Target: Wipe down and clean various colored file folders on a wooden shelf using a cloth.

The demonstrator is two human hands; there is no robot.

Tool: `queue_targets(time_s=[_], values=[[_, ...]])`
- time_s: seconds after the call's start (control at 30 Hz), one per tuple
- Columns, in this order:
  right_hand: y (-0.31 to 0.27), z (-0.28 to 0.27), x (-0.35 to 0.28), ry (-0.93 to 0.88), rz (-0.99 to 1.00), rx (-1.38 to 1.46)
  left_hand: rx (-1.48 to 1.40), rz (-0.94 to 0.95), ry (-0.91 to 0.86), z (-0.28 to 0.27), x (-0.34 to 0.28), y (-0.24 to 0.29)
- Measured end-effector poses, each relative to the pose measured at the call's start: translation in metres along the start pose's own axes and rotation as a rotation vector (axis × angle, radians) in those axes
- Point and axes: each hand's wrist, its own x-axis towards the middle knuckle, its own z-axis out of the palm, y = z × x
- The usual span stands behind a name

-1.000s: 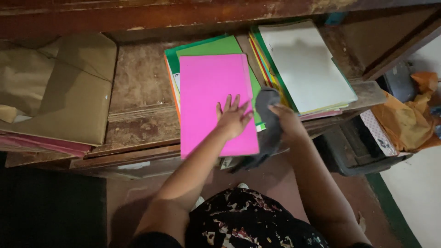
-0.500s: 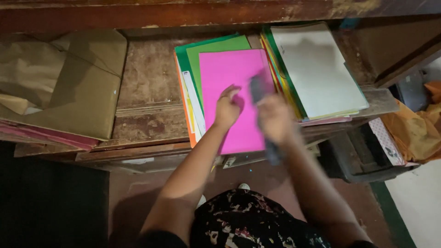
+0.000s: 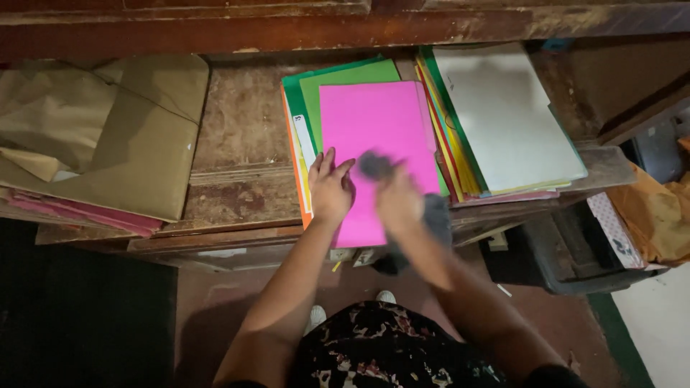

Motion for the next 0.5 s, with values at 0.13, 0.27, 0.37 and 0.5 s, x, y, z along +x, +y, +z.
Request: queue_targets(time_s=[0.13, 0.27, 0.37, 0.5], values=[[-0.029, -0.015, -0.032, -0.229, -0.017, 0.451, 0.049, 0.073, 0.054, 0.0, -0.002, -0.003], [0.046, 0.064, -0.003, -0.16, -0.072, -0.189, 0.171, 0.086, 0.093, 0.005, -0.003, -0.003], [0.067, 0.036, 0.001, 0.016, 0.133, 0.149, 0.17, 0.03, 0.093, 0.009, -0.004, -0.002], [0.061, 0.072, -0.009, 0.011, 0.076, 0.089, -0.096, -0.104, 0.223, 0.006, 0.01, -0.005]])
